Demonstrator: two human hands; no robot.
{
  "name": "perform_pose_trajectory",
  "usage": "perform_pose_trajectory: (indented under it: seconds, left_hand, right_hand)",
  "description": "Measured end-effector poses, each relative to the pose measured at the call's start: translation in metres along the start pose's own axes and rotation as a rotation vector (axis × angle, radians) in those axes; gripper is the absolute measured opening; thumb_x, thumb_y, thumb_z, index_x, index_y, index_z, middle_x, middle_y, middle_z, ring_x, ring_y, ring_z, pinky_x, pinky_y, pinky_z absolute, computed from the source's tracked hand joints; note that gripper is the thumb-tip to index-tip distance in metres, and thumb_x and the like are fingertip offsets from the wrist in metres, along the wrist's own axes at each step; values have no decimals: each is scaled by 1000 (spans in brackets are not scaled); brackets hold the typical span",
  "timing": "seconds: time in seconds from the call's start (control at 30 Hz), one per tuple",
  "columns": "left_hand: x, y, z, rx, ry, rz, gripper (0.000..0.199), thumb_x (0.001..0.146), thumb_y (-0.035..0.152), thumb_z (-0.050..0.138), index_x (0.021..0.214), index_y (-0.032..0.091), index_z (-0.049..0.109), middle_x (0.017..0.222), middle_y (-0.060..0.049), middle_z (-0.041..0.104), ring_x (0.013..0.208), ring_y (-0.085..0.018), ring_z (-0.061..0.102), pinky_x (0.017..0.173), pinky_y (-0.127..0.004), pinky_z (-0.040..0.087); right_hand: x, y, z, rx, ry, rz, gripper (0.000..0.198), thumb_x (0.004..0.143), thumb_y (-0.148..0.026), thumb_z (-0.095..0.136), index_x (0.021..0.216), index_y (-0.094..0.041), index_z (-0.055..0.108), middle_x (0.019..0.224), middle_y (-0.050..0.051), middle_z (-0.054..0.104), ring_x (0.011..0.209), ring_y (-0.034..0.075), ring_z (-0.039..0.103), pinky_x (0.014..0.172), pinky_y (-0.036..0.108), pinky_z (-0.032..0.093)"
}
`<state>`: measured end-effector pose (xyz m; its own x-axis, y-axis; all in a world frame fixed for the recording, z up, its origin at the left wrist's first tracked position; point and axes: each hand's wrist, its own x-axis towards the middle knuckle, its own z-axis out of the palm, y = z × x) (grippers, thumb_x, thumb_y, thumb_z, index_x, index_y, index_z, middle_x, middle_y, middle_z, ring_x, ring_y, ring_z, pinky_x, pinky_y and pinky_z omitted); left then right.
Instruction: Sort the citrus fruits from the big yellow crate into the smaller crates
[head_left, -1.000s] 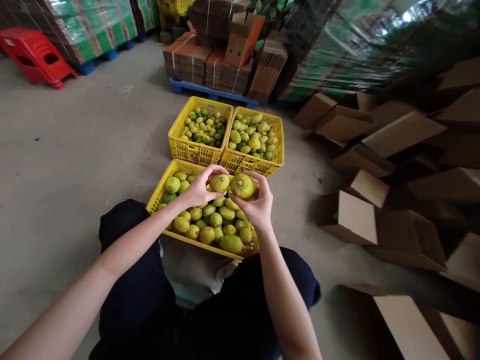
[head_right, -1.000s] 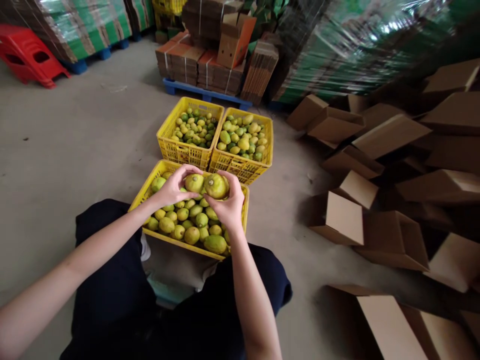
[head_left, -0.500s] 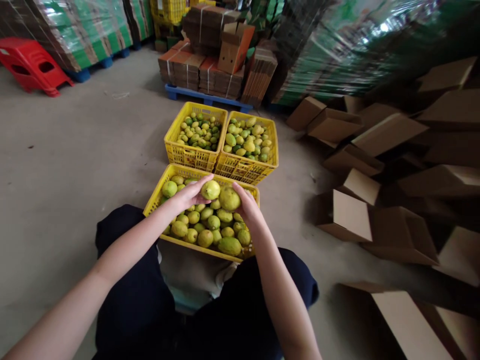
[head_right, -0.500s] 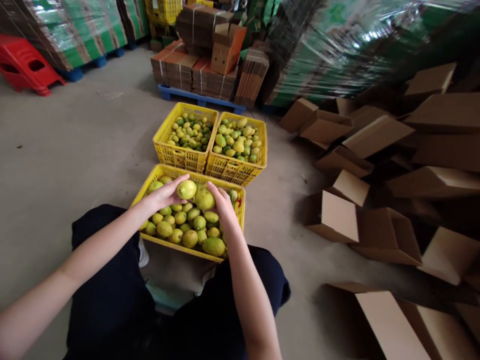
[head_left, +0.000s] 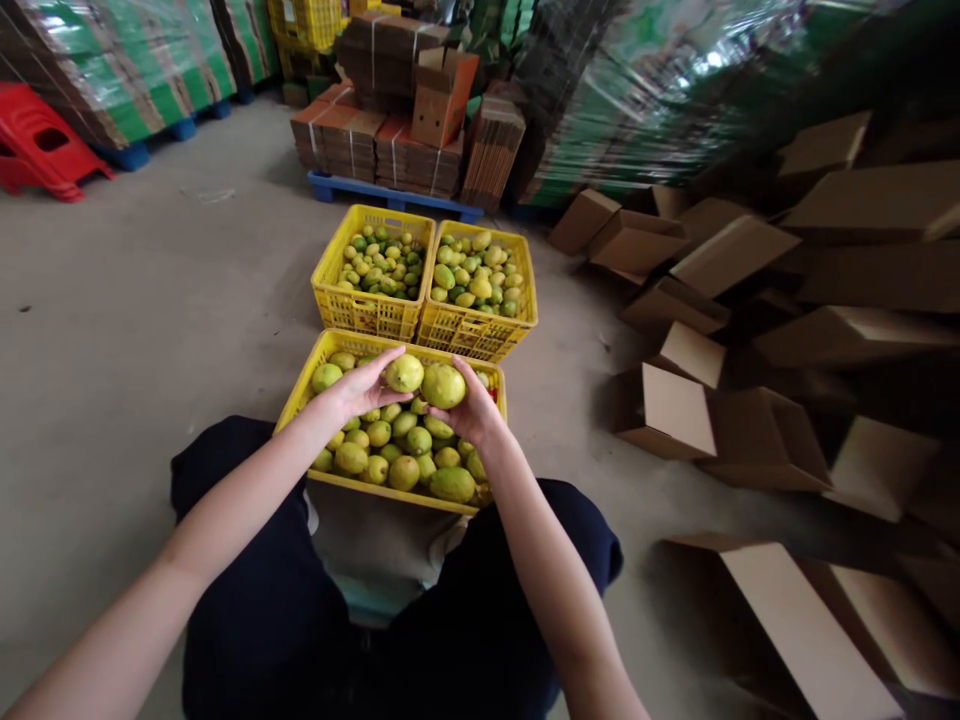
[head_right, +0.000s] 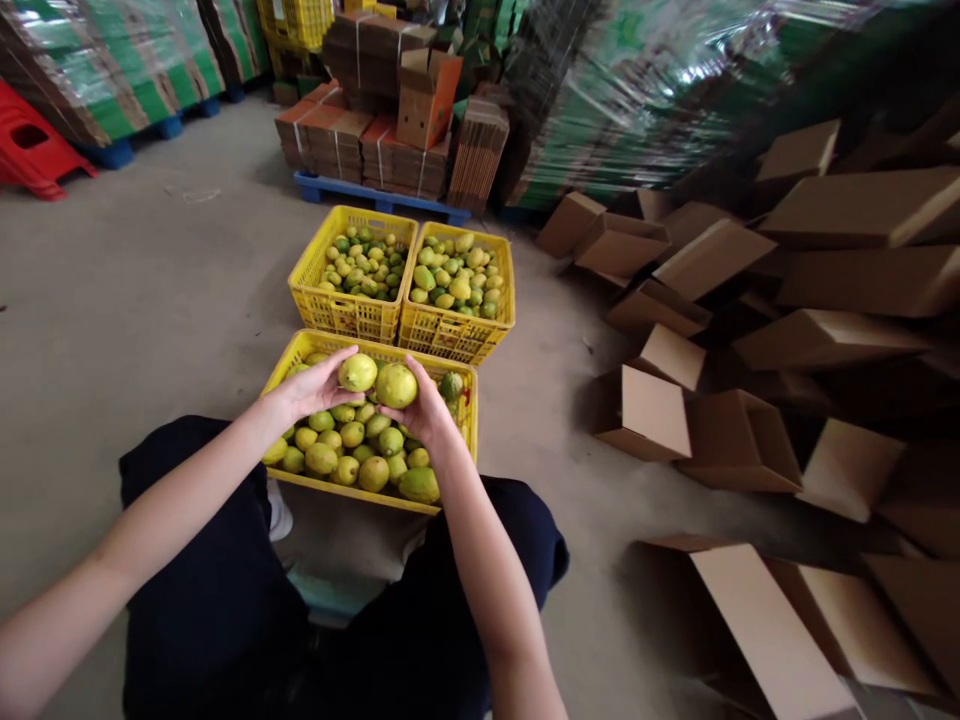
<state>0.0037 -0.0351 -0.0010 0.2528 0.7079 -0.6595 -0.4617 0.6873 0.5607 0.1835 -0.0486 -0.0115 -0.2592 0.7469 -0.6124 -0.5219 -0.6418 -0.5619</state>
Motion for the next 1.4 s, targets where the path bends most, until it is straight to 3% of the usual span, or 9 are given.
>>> perform_pose_trajectory:
  seconds: [0.2,0.37,0.77,0.87,1.0,1.1,1.2,1.3,1.4]
  left_hand:
    - [7,-5,0,7,25,41,18,89,26,68,97,11,66,80,-7,73,66,-16,70,58,-27,64]
    - [11,-9,-3,49,19,95,12,88,25,69,91,14,67,78,-5,72,68,-15,70,63,-29,64]
    - [8,-11,-5,117,18,216,17,81,17,75,87,16,59,81,-1,70,74,-14,69,66,-28,62]
    - [7,-11,-5,110,17,284,22,77,14,77,89,14,59,84,-3,70,73,-14,68,63,-26,61]
    - [5,-8,-3,54,-23,359,22,73,12,75,89,15,61,83,-2,69,69,-13,66,58,-23,57]
    - [1,-4,0,-34,-11,344,16,73,11,65,88,16,62,75,0,66,67,-13,65,58,-22,55]
    - [-3,0,2,-134,-5,299,17,75,14,53,89,14,63,75,-3,67,77,-19,68,69,-30,60]
    - [-3,2,1,-205,-3,245,27,79,18,44,97,12,63,80,-8,70,83,-23,70,75,-38,62]
    - [-2,2,0,-189,-44,176,37,84,20,38,109,9,64,81,-12,72,78,-24,72,68,-38,63]
  right_hand:
    - [0,0,-1,79,-10,62,27,96,-41,54,104,-17,62,71,4,73,57,18,70,48,27,62]
    - [0,2,0,94,9,-7,18,94,-35,57,105,-21,61,79,2,74,65,18,72,54,30,64]
    - [5,6,2,-74,85,-66,15,90,-36,60,93,-21,61,73,1,70,63,15,66,53,27,59]
    - [7,10,0,-155,123,-152,18,82,-36,68,90,-22,60,74,1,69,65,17,65,51,27,55]
    - [6,15,-1,-157,122,-347,43,60,-27,83,91,-26,54,83,-4,69,74,16,66,60,26,53]
    - [3,16,0,-177,66,-460,55,49,-21,87,93,-27,54,83,-7,68,71,14,65,64,26,52]
    - [0,15,1,-160,49,-500,60,46,-18,87,96,-28,55,80,-8,67,68,14,63,63,26,51]
    - [-1,11,0,-134,29,-481,53,48,-19,83,94,-27,59,78,-7,68,70,15,63,63,26,50]
    - [-2,6,-2,-110,-30,-400,34,56,-25,74,88,-23,63,77,-1,70,79,21,67,64,30,54]
